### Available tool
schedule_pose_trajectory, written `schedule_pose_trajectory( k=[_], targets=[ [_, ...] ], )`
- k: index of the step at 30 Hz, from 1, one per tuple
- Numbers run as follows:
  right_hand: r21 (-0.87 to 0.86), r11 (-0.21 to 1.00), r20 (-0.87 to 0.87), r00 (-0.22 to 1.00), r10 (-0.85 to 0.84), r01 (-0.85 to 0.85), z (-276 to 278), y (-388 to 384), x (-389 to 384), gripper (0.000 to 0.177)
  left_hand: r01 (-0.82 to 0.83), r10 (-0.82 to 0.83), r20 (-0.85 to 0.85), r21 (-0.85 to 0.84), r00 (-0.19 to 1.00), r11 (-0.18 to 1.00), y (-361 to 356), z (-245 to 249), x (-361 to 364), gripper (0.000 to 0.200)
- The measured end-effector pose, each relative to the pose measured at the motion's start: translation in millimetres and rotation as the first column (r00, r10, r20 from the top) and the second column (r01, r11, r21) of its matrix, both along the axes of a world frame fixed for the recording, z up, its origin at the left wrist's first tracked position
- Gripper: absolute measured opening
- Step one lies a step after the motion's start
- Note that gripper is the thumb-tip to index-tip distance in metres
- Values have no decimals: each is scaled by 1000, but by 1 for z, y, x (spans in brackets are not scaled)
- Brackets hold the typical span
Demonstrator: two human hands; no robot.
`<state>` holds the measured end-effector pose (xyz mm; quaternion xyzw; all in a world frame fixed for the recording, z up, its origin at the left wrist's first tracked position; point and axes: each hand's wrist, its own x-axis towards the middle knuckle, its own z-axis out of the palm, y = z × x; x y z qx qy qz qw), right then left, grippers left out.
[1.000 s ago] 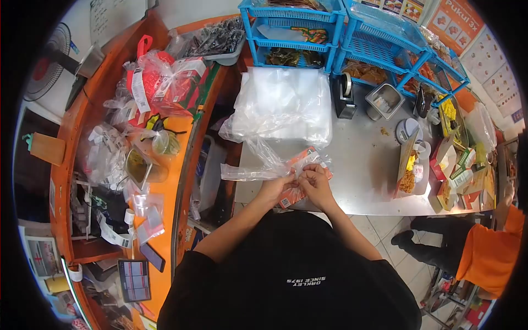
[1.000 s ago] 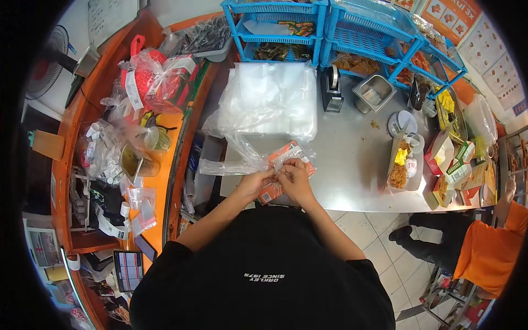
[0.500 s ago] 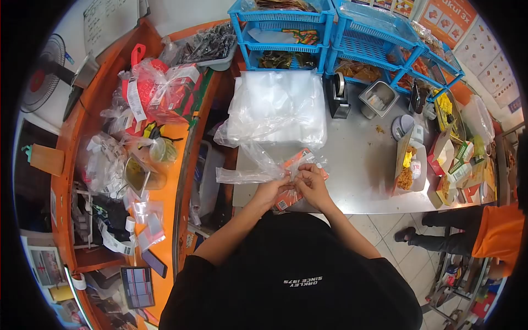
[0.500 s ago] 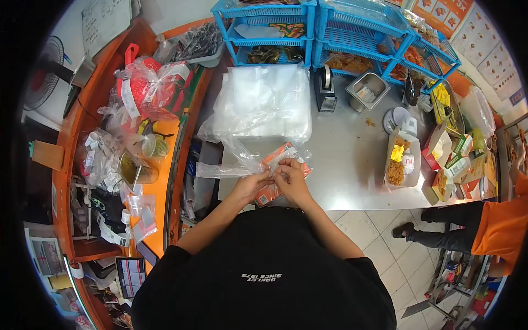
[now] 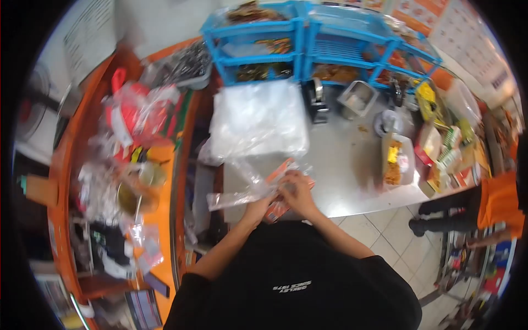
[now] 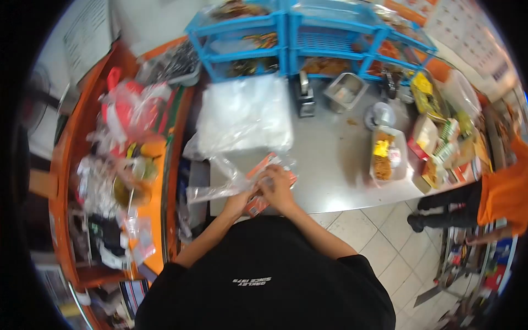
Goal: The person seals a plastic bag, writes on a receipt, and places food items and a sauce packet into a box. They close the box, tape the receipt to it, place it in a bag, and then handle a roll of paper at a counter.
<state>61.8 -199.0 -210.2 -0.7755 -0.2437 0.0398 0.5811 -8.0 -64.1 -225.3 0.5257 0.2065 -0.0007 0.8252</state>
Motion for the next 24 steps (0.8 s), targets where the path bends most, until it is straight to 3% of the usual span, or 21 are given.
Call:
schedule_pose_trajectory(
  k=[2,4,6,7,9,10,12,13,15,19,21,22,24],
  targets=[
    [-48,999,47,999,-19,21,7,-1,-1,11,36,-36,27,15,999,999,4,-16,0,28],
    [-46,997,96,993,-63,68,8,-3,-2,12,72,-74,60,37,995,997,0,9,5,29],
    [-93,995,100,994,45,-36,13,1,-7,14,122,-124,73,35,990,992,4,3,4,28],
    [-91,996,112,994,14,-4,16,1,-8,14,122,-124,72,30,990,992,6,-1,4,27],
    [-113,991,-49,996,69,-74,31,2,-11,13,152,-152,74,3,986,988,9,-4,4,28],
    [-111,992,-46,998,50,-55,29,2,-11,13,155,-153,61,-26,986,988,11,-6,4,29],
    [159,987,-217,976,27,8,21,0,-7,10,199,-199,26,-12,980,980,9,4,8,32],
    [160,987,-209,978,12,22,18,-2,-6,10,189,-187,55,-21,981,982,9,1,7,35],
    [139,982,-276,947,162,-128,14,-7,-9,9,188,-185,96,-22,978,982,7,8,8,43],
    [135,984,-212,966,148,-121,12,-9,-13,8,189,-188,37,-35,981,981,16,-11,9,41],
    [-36,996,-10,996,86,-86,15,-7,-15,6,171,-170,45,-30,984,985,15,-11,9,34],
    [-36,996,-5,997,83,-83,17,-4,-16,6,174,-173,50,-29,984,984,16,-10,10,34],
    [-56,997,61,997,-45,48,31,3,-19,4,174,-164,72,-153,984,973,17,1,13,28]
  ],
)
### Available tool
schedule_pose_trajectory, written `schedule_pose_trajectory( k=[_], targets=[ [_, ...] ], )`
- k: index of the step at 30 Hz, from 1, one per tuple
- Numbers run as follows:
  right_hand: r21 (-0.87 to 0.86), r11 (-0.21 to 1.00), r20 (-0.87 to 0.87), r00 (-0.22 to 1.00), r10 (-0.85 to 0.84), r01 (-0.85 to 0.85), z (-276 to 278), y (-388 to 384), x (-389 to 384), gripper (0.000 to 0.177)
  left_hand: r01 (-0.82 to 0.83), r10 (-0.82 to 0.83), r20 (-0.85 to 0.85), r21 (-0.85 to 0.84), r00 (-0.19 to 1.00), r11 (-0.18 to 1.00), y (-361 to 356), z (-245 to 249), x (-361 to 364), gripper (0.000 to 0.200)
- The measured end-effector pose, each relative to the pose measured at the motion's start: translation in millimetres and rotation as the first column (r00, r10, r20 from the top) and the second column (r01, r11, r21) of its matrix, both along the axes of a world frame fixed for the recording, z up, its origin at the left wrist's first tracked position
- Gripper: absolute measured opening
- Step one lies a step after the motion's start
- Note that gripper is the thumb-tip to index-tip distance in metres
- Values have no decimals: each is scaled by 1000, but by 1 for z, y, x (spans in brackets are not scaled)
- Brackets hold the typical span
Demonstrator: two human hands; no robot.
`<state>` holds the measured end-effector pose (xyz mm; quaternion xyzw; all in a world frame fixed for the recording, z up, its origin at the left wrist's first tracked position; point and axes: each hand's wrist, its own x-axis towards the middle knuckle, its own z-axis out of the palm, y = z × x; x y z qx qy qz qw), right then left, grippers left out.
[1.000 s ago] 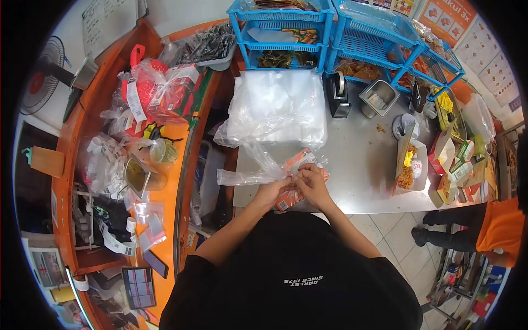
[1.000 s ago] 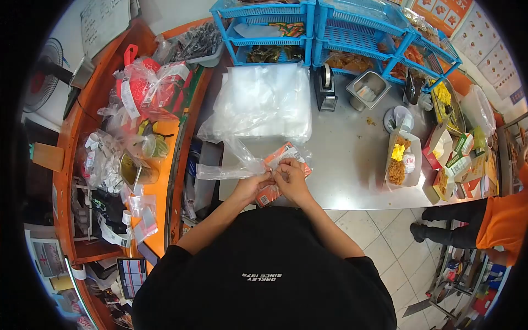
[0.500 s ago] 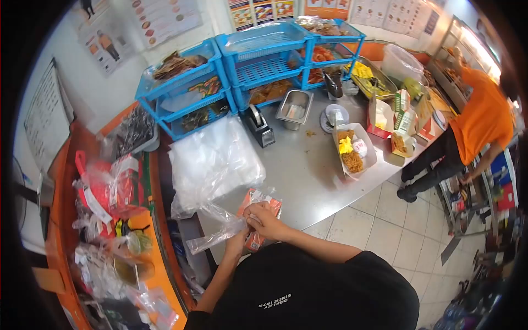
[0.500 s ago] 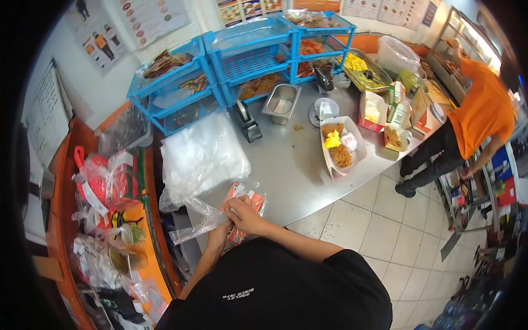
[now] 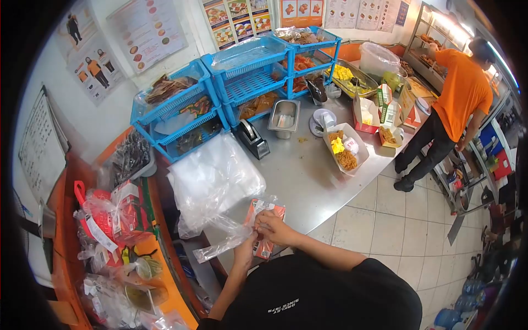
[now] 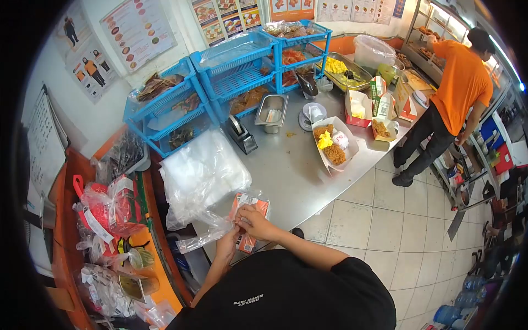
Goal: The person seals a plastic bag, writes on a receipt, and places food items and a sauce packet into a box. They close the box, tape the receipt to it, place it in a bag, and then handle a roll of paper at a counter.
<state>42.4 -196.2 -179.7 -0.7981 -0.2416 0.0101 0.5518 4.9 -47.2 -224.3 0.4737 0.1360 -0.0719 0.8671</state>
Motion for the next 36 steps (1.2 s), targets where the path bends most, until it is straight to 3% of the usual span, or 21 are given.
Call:
schedule_pose_trajectory(
  k=[4,6,12,13,14,15,16,17,18,19,20,21,23,24,25,28,30,32,34,35,36],
  targets=[
    [180,981,-166,980,106,-76,-4,5,-6,5,-21,21,-22,7,1000,1000,12,7,3,27],
    [-226,969,64,994,-86,99,-27,-10,-9,4,64,-48,-110,143,993,988,21,10,3,23],
    [-276,944,177,975,-133,179,-31,-19,-17,4,53,-39,-69,219,997,974,11,5,1,20],
    [-90,994,-164,985,45,-60,-28,-32,-5,8,43,-30,-61,226,998,973,12,10,-1,20],
    [163,959,-439,854,280,-231,-24,-49,11,12,12,-36,50,426,998,905,14,15,-4,22],
    [173,966,-362,900,245,-193,-12,-75,31,13,-44,-61,153,601,986,798,14,22,-5,24],
    [184,969,-287,934,210,-162,10,-107,54,15,-61,-43,157,601,987,797,13,31,-5,24],
    [180,981,-116,989,89,-67,45,-134,78,14,-191,-149,298,849,943,492,12,41,-7,29],
    [194,951,-109,969,-221,239,58,-159,104,17,-344,-291,361,932,886,112,8,46,-9,35],
    [215,826,-128,854,-504,520,70,-185,129,19,-351,-249,363,932,898,95,2,47,-12,35],
    [243,753,-113,789,-604,611,95,-202,143,18,56,-244,-21,989,970,139,-3,49,-13,41],
    [86,766,134,754,-643,637,31,-264,215,21,436,-232,-387,874,892,216,-7,52,-16,47],
    [-82,571,621,489,-612,817,-40,-331,312,35,383,-149,-355,882,923,274,-17,22,-26,56],
    [-424,488,626,636,-451,763,-54,-359,351,31,380,-182,-339,877,923,294,-22,13,-30,65],
    [-265,452,808,452,-378,852,-93,-380,381,25,323,-57,-324,886,945,333,-29,20,-31,65],
    [-638,423,435,755,-491,643,-95,-384,401,26,233,93,-277,914,956,331,-43,31,-35,50],
    [-716,413,319,791,-523,562,-95,-377,406,27,-144,18,144,990,989,-8,-49,11,-40,34],
    [-754,407,261,803,-536,516,-93,-373,410,28,-295,73,296,955,952,-21,-56,11,-37,30],
    [-772,401,221,801,-556,492,-87,-369,410,30,-311,66,324,939,944,-149,-51,-10,-38,34],
    [-782,396,206,799,-566,482,-81,-366,407,31,-313,72,326,938,942,-151,-49,-15,-34,34],
    [-783,389,198,788,-583,485,-74,-361,404,32,-391,146,381,919,913,43,-48,-13,-29,35]
  ],
)
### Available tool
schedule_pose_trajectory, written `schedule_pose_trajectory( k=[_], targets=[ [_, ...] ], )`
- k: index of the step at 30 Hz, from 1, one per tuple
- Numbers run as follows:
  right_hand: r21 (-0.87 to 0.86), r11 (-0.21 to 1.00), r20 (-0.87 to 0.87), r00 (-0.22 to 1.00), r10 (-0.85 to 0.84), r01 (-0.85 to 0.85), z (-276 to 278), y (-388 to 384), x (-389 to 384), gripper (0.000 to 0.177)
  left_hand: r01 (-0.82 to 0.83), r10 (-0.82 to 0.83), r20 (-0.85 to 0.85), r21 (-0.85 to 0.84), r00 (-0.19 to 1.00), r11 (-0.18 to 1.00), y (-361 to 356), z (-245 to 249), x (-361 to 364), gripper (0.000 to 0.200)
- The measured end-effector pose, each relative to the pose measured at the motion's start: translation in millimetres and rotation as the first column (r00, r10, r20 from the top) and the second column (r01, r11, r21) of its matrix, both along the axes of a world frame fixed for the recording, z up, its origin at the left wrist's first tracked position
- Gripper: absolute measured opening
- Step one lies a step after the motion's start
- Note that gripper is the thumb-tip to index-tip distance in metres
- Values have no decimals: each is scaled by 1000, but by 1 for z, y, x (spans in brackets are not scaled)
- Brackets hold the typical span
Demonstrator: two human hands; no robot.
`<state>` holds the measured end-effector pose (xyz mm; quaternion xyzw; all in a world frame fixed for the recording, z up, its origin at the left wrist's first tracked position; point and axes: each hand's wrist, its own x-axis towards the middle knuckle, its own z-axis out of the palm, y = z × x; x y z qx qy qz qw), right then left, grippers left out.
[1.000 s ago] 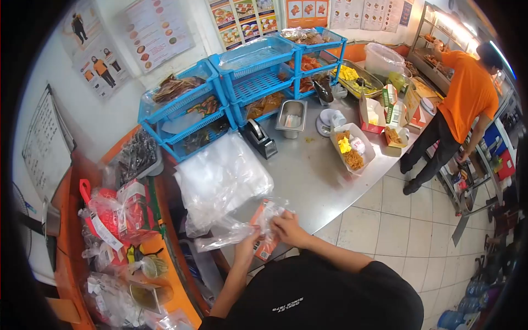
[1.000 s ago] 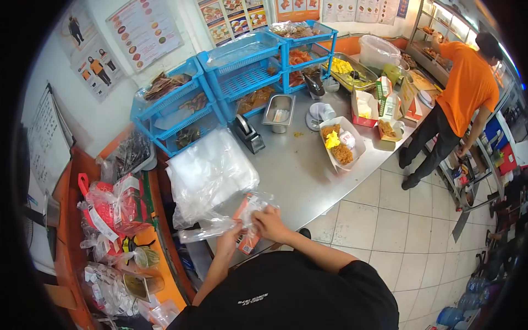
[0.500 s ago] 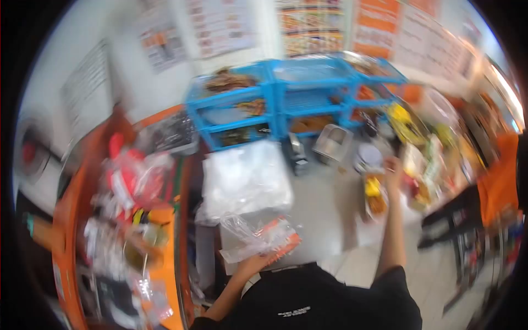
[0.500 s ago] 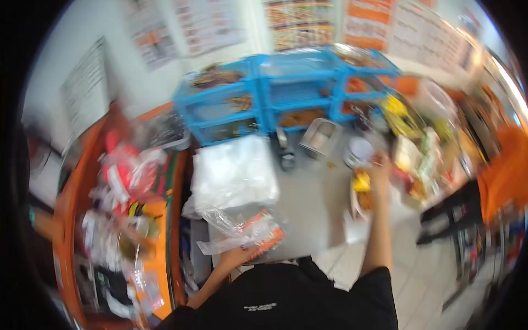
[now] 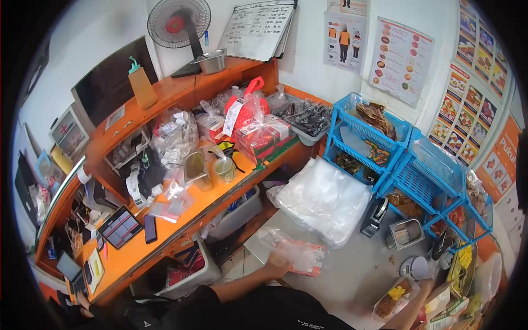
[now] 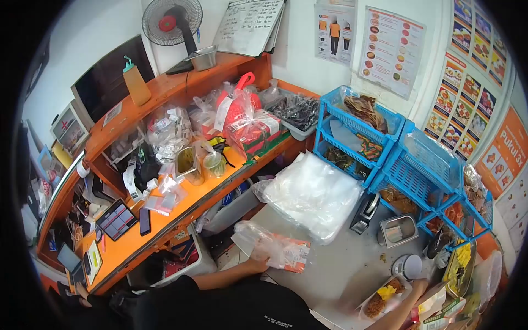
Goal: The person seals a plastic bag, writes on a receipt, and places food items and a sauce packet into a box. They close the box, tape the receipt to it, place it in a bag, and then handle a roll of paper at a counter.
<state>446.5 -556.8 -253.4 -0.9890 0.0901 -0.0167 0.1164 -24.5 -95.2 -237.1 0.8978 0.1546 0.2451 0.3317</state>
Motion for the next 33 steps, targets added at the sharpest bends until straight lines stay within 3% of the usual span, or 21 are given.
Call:
schedule_pose_trajectory(
  k=[3,4,5,7,8,9,13,15,18,20,22,24,25,26,27,28,29,30,31,32,33],
  targets=[
    [53,998,183,983,33,-43,27,11,-12,30,-87,91,6,-233,996,969,10,50,5,36],
    [58,994,306,950,70,-92,35,14,-14,27,-185,170,-83,-255,982,949,23,77,7,35],
    [49,981,528,839,133,-186,44,17,-18,20,-249,256,51,-110,965,962,38,85,9,33],
    [177,940,512,843,166,-292,85,25,-38,21,-387,396,150,-84,906,918,75,126,18,29],
    [302,869,503,840,204,-392,100,26,-45,22,-469,435,276,66,857,881,99,146,29,26],
    [327,874,514,844,155,-359,101,25,-48,16,-431,301,462,208,834,878,128,173,39,21],
    [391,823,550,822,149,-411,146,50,-105,14,-639,573,284,366,769,676,270,205,91,24],
    [377,840,547,826,137,-389,169,67,-139,16,-648,624,184,301,759,699,328,226,116,33],
    [415,868,415,906,87,-273,204,97,-187,17,-726,658,313,367,685,581,374,222,135,46],
    [445,778,512,839,185,-444,200,108,-202,14,-755,631,426,259,649,602,355,235,133,57],
    [428,736,584,782,217,-524,197,130,-224,14,-492,339,550,154,763,857,313,221,139,43],
    [731,532,354,904,239,-427,211,163,-257,25,-148,123,412,29,903,989,219,229,128,35],
    [686,548,380,878,290,-478,200,179,-267,31,128,-51,408,-163,911,978,190,203,132,37],
    [671,556,256,857,448,-491,215,206,-283,35,279,-253,400,-8,881,960,146,198,122,42],
    [685,432,345,783,517,-587,213,233,-299,35,460,-401,389,-67,829,886,101,188,113,41],
    [717,431,82,680,728,-548,236,252,-308,34,567,-491,381,-114,784,816,77,178,108,41],
    [751,291,89,527,845,-593,228,262,-310,34,659,-571,372,-169,731,733,52,167,103,40],
    [798,221,70,450,890,-560,227,271,-313,34,771,-742,209,-140,637,622,38,158,102,37],
    [686,147,166,350,922,-713,224,275,-309,31,861,-865,41,-133,500,491,24,150,98,33],
    [803,243,92,517,851,-543,226,277,-311,24,871,-880,38,-166,474,462,17,145,93,33],
    [759,98,415,594,689,-644,205,282,-304,24,754,-814,67,-426,577,500,18,145,92,28]
  ],
)
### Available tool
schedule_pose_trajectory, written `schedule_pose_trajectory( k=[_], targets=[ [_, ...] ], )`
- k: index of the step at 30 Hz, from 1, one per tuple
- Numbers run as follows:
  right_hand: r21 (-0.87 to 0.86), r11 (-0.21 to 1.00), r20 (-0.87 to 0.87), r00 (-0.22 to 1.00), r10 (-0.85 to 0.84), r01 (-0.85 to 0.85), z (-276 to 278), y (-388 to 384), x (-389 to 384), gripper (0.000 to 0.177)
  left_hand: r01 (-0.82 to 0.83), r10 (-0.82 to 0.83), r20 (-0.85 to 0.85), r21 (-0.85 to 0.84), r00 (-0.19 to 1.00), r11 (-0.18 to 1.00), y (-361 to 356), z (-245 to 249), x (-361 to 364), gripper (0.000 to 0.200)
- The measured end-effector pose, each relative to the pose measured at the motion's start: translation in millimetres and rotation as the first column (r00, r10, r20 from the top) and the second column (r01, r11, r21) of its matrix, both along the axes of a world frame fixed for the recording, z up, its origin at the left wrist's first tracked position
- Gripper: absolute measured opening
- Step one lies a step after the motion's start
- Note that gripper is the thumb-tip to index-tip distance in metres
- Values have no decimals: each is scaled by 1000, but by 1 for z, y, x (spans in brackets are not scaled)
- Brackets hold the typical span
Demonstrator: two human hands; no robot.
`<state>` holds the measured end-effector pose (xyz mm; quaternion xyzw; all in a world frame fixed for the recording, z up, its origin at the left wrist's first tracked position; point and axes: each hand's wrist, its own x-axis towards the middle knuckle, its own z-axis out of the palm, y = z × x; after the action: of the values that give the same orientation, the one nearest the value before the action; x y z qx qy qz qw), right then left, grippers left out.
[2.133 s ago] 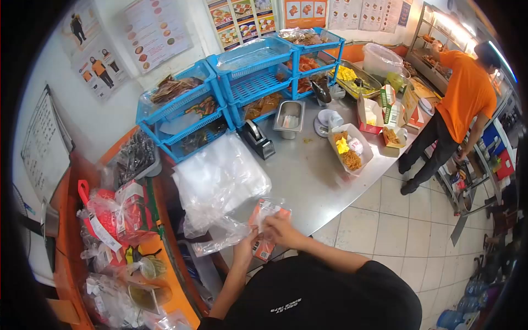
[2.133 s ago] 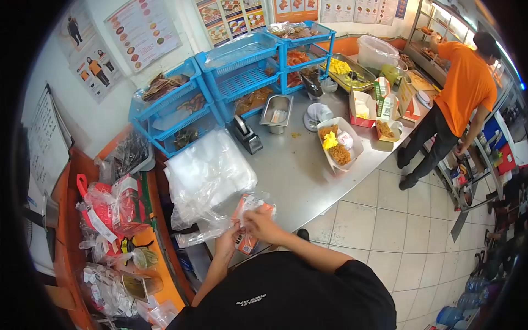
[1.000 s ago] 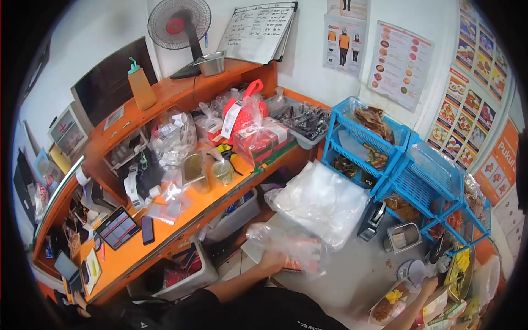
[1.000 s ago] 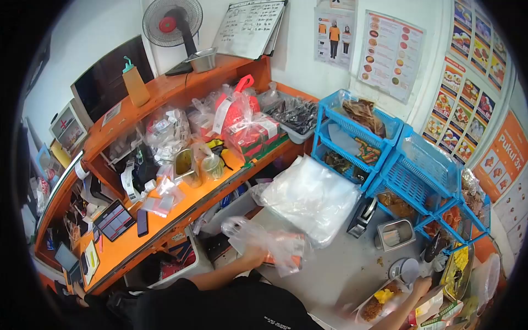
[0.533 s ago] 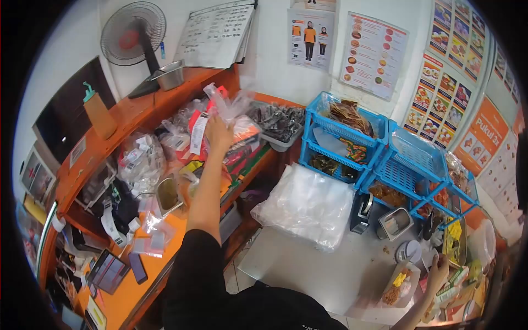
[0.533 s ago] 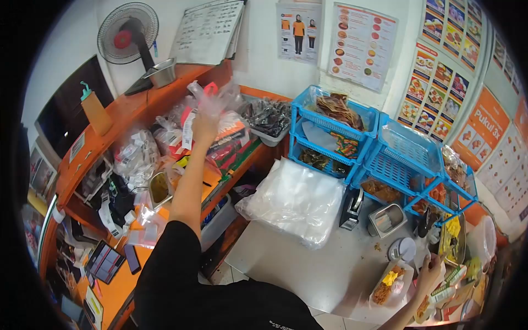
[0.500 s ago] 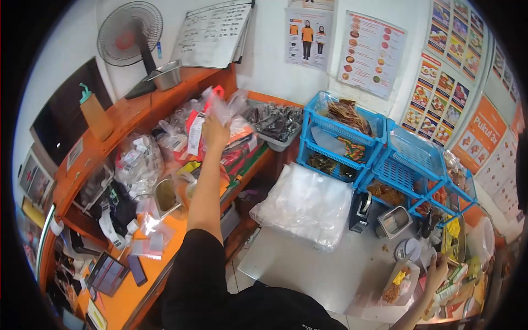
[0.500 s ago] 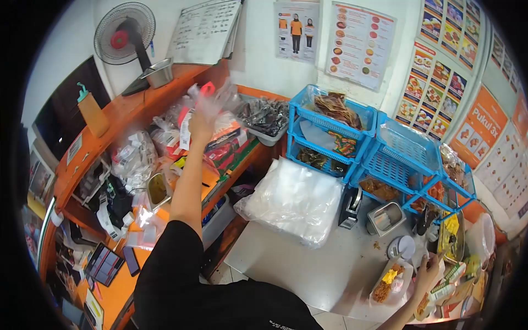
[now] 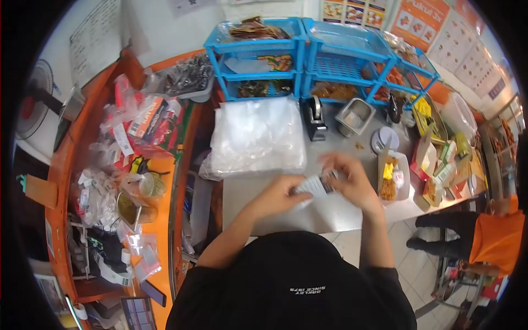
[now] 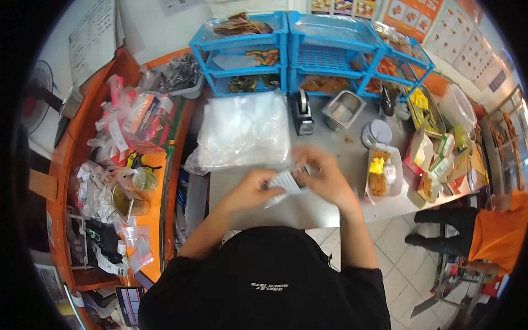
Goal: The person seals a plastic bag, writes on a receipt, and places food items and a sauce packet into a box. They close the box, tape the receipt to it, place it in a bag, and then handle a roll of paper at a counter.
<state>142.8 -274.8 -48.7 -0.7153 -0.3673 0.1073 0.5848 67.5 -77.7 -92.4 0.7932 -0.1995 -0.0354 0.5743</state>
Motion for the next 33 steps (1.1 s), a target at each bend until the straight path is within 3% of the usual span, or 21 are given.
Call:
schedule_pose_trajectory(
  k=[1,2,3,4,7,9,11,12,14,15,16,17,18,19,21,22,24,27,30,32,33],
  targets=[
    [-5,1000,-6,1000,-14,14,-9,-2,2,24,-129,96,-215,-144,972,981,1,1,0,23],
    [256,940,-240,957,-165,227,-11,0,2,27,-225,170,-228,-239,959,945,0,1,-4,15],
    [439,771,-487,843,-229,462,-15,-1,1,30,-217,162,-230,-238,960,947,1,3,-7,15],
    [443,724,-537,803,-258,529,-25,-3,-1,40,-267,203,-254,-252,946,930,2,7,-9,15],
    [291,822,-369,850,-377,490,-37,-13,-14,41,-248,181,-256,-260,950,933,4,3,-11,12],
    [187,874,-370,856,-361,449,-40,-17,-22,45,-287,202,-248,-375,947,882,-4,-2,-12,12],
    [61,973,-542,826,-157,225,-49,-19,-28,36,-270,211,-198,-356,957,894,-14,-15,-9,12],
    [58,964,-538,822,-189,260,-51,-26,-31,36,-298,272,-123,-366,955,882,-19,-18,-6,11],
    [153,912,-230,911,-342,381,-56,-39,-33,20,-317,350,55,-307,935,897,-16,-33,1,18],
    [152,803,-77,817,-572,576,-56,-60,-23,14,-300,333,57,-309,941,902,-21,-29,2,18],
    [182,655,74,654,-753,733,-54,-94,-7,10,-399,413,-71,-448,908,800,-25,-22,0,24],
    [177,427,301,364,-881,887,-53,-130,10,8,-500,467,-213,-554,858,666,-27,-18,-2,31],
    [134,332,253,292,-922,934,-55,-164,23,10,-496,461,-214,-552,861,671,-27,-21,-2,31],
    [-47,236,262,240,-935,971,-85,-210,45,17,-523,529,-171,-562,831,641,-26,-25,-1,36],
    [-267,127,409,232,-882,955,-160,-285,83,27,-544,596,-122,-581,794,606,-25,-29,3,41],
    [-263,131,412,234,-881,956,-186,-301,93,27,-575,611,-122,-519,782,632,-24,-29,4,39],
    [-215,314,357,374,-856,925,-216,-309,97,35,-564,538,-192,-419,821,711,-17,-32,0,34],
    [-333,223,341,338,-878,916,-225,-282,82,37,-570,555,-161,-384,816,726,-16,-46,1,27],
    [-355,227,210,314,-926,907,-214,-247,44,38,-587,581,-111,-276,806,761,-12,-55,-3,26],
    [-369,353,-259,270,-927,860,-193,-225,23,32,-525,538,2,-221,843,822,-7,-65,-4,31],
    [-369,364,-259,282,-924,855,-178,-215,23,32,-535,549,1,-221,836,815,-10,-61,-5,31]
  ],
)
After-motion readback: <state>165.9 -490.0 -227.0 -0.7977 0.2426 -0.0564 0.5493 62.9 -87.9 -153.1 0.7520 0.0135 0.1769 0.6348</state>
